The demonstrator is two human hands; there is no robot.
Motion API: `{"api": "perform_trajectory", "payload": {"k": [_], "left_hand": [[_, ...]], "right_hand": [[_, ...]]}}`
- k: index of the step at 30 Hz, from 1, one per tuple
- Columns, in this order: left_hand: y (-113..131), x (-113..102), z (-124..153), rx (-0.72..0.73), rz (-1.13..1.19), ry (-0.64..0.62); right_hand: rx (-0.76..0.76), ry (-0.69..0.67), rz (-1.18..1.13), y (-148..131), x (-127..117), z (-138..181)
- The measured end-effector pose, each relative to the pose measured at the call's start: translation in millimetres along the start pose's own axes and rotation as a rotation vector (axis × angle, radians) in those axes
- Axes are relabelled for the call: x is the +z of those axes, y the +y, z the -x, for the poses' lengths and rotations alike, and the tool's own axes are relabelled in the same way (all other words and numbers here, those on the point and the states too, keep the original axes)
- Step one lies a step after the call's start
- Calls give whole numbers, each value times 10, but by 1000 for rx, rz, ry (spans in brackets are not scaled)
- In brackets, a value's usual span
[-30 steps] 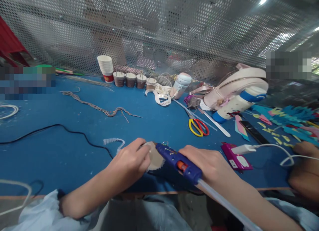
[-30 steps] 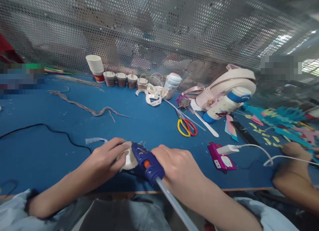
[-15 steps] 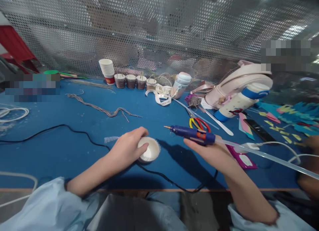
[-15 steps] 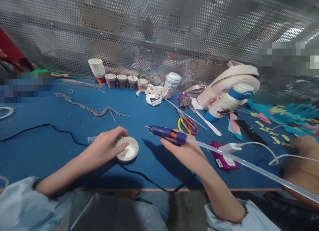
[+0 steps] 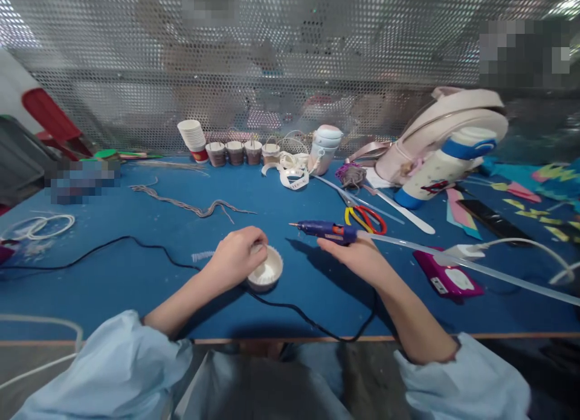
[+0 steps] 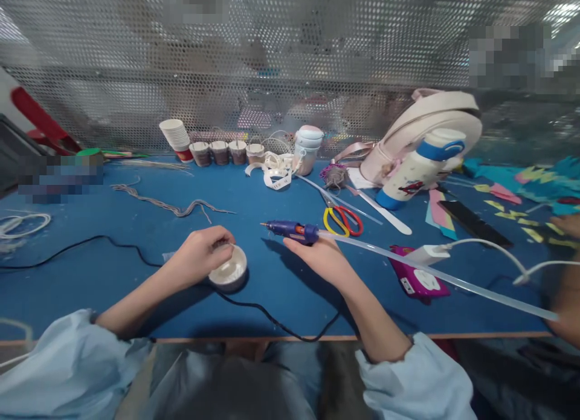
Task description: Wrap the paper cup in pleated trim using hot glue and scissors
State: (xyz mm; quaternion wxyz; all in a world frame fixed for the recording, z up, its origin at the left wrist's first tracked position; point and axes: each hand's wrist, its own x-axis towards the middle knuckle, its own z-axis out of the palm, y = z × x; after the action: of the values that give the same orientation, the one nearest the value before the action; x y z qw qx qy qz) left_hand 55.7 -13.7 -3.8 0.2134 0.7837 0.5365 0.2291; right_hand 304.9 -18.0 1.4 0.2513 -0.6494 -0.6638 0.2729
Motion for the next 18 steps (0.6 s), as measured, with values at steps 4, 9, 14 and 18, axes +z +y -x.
{"api": "perform_trajectory", "payload": {"k": [4, 9, 14, 18], "left_hand": [[-14, -24, -13, -37, 67, -23], [-27, -77, -31, -88, 183, -136], [-55, -118, -28, -106, 257, -180], [-65, -132, -31, -111, 264, -157]], "right_hand": [[-2, -13, 14, 59, -2, -22], [-13, 2, 20, 83, -3, -31], [-13, -6, 13, 104, -3, -38], [-41, 3, -1, 125, -1, -37]]}}
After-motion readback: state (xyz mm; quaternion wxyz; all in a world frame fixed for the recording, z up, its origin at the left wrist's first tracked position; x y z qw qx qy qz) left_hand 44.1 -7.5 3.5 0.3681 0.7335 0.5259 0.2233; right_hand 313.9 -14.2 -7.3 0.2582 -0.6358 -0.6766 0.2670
